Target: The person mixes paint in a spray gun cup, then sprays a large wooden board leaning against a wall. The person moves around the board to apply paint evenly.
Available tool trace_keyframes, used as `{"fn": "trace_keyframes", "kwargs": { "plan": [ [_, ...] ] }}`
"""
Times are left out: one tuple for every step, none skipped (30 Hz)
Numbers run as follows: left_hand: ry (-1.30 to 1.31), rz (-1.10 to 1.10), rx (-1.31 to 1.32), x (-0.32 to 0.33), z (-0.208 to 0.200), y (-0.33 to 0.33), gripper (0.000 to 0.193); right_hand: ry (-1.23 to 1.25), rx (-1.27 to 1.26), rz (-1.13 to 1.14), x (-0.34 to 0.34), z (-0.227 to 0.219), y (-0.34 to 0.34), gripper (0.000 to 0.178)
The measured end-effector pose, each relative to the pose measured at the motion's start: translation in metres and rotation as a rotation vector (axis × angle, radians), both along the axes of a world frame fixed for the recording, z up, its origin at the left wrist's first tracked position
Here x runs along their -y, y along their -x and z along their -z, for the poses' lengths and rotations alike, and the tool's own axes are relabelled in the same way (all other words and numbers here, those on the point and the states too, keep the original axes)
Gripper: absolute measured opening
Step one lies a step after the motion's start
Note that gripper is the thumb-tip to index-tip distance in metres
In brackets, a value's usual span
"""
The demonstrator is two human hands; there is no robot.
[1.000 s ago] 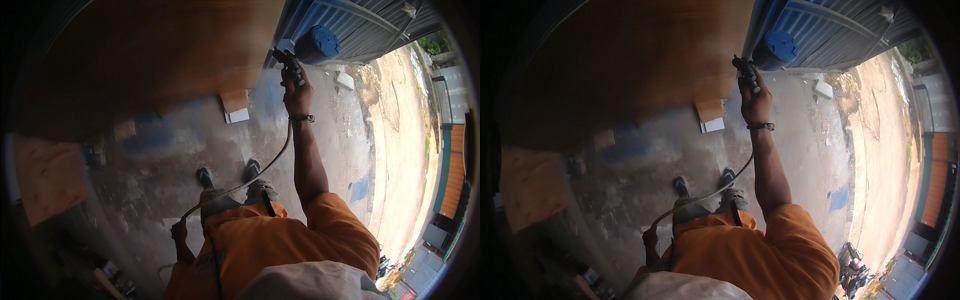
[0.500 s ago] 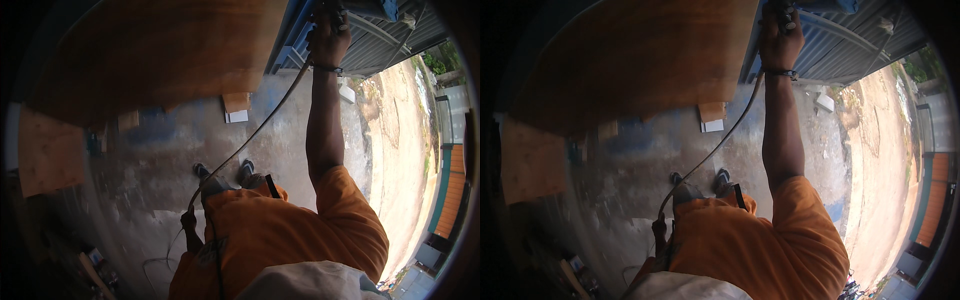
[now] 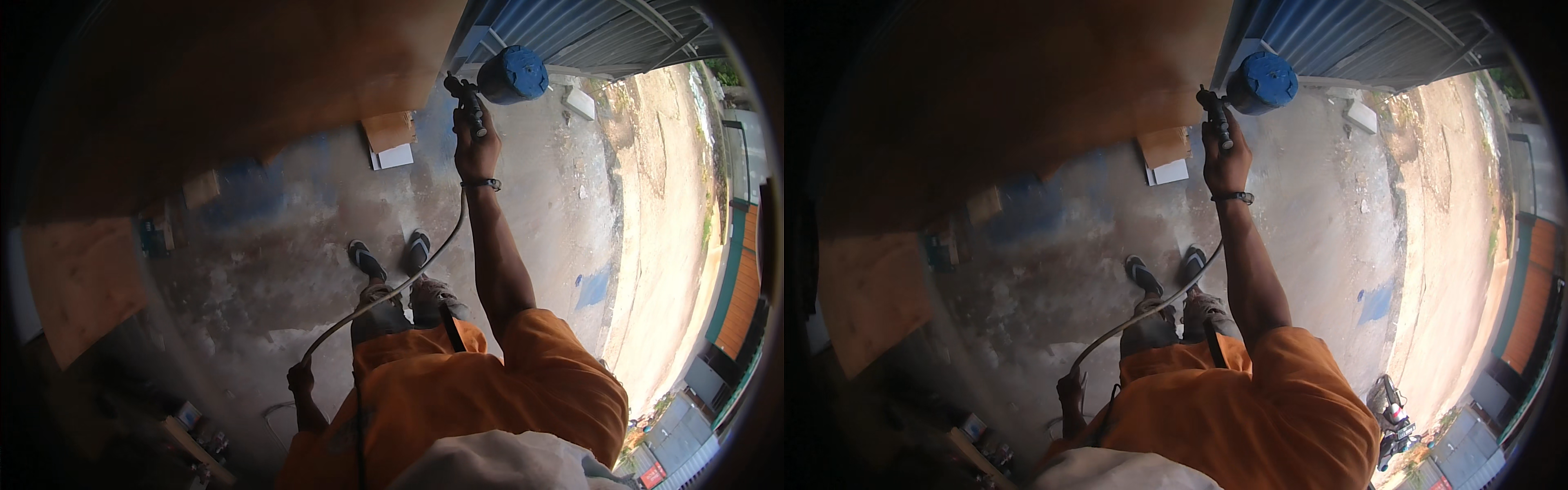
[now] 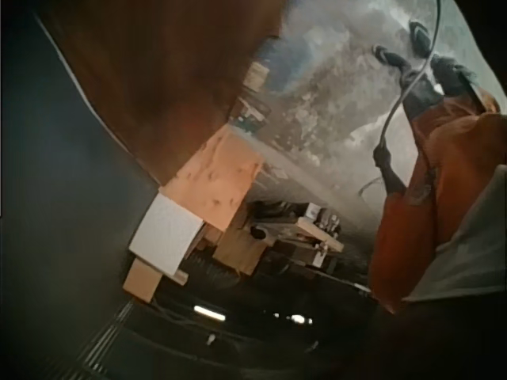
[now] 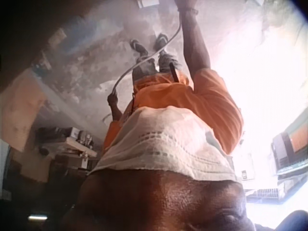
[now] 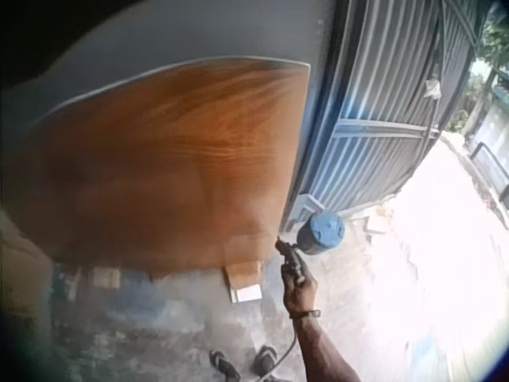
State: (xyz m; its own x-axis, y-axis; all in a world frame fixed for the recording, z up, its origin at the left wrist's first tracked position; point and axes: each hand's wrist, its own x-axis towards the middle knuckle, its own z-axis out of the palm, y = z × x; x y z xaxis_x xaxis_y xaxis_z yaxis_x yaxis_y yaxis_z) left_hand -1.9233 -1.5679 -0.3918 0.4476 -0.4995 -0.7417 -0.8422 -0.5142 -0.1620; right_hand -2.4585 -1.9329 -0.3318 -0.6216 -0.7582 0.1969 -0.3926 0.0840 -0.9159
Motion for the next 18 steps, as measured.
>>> {"fn": "trace_keyframes", "kwargs": {
  "plan": [
    [-0.021,0.038,-0.002,0.004,0.012,-0.016,0.057,-0.016,-0.035,0.026,-0.003,0.030,0.002,0.042],
    [-0.045,0.078,-0.005,0.006,0.023,-0.031,0.056,-0.060,-0.004,0.038,-0.006,0.059,0.000,0.042],
    [-0.027,0.210,0.008,-0.011,0.029,-0.040,0.050,-0.073,-0.003,0.013,-0.003,0.088,-0.013,0.042],
    [-0.047,0.292,-0.015,-0.003,0.043,-0.048,0.048,-0.099,-0.023,0.034,-0.007,0.115,-0.011,0.042],
    [-0.054,0.356,-0.028,0.004,0.053,-0.052,0.046,-0.163,0.050,0.035,-0.006,0.142,-0.012,0.042],
    [-0.066,0.420,-0.042,0.010,0.063,-0.055,0.044,-0.145,0.018,0.037,-0.007,0.176,-0.011,0.043],
    [-0.054,0.349,-0.054,0.011,0.062,-0.041,0.038,-0.148,0.019,0.024,-0.003,0.204,-0.011,0.044],
    [-0.075,0.340,-0.079,0.016,0.071,-0.036,0.036,-0.154,0.025,0.028,0.000,0.232,-0.012,0.044],
    [-0.101,0.330,-0.102,0.019,0.077,-0.031,0.034,-0.186,0.032,0.029,0.001,0.260,-0.012,0.044],
    [-0.121,0.313,-0.117,0.019,0.079,-0.026,0.033,-0.211,0.045,0.023,0.007,0.284,-0.013,0.044],
    [-0.062,0.334,-0.146,0.023,0.086,-0.015,0.028,-0.221,0.046,0.025,0.012,0.303,-0.012,0.044],
    [0.015,0.315,-0.193,0.024,0.093,-0.002,0.035,-0.227,0.034,0.025,0.018,0.322,-0.011,0.044],
    [-0.015,0.232,-0.175,0.027,0.099,0.004,0.040,-0.240,0.021,0.032,0.025,0.344,-0.006,0.044],
    [-0.040,0.148,-0.156,0.031,0.105,0.007,0.047,-0.250,0.008,0.036,0.031,0.363,-0.002,0.043],
    [-0.047,0.151,-0.161,0.033,0.108,0.011,0.051,-0.276,-0.001,0.034,0.032,0.378,0.004,0.043],
    [-0.048,0.154,-0.168,0.036,0.111,0.014,0.054,-0.316,0.000,0.046,0.034,0.392,0.009,0.043],
    [-0.043,0.143,-0.168,0.030,0.109,0.015,0.058,-0.351,0.006,0.043,0.037,0.400,0.007,0.043],
    [-0.022,0.148,-0.176,0.027,0.109,0.016,0.058,-0.379,0.009,0.041,0.040,0.404,0.006,0.043]
  ]
}}
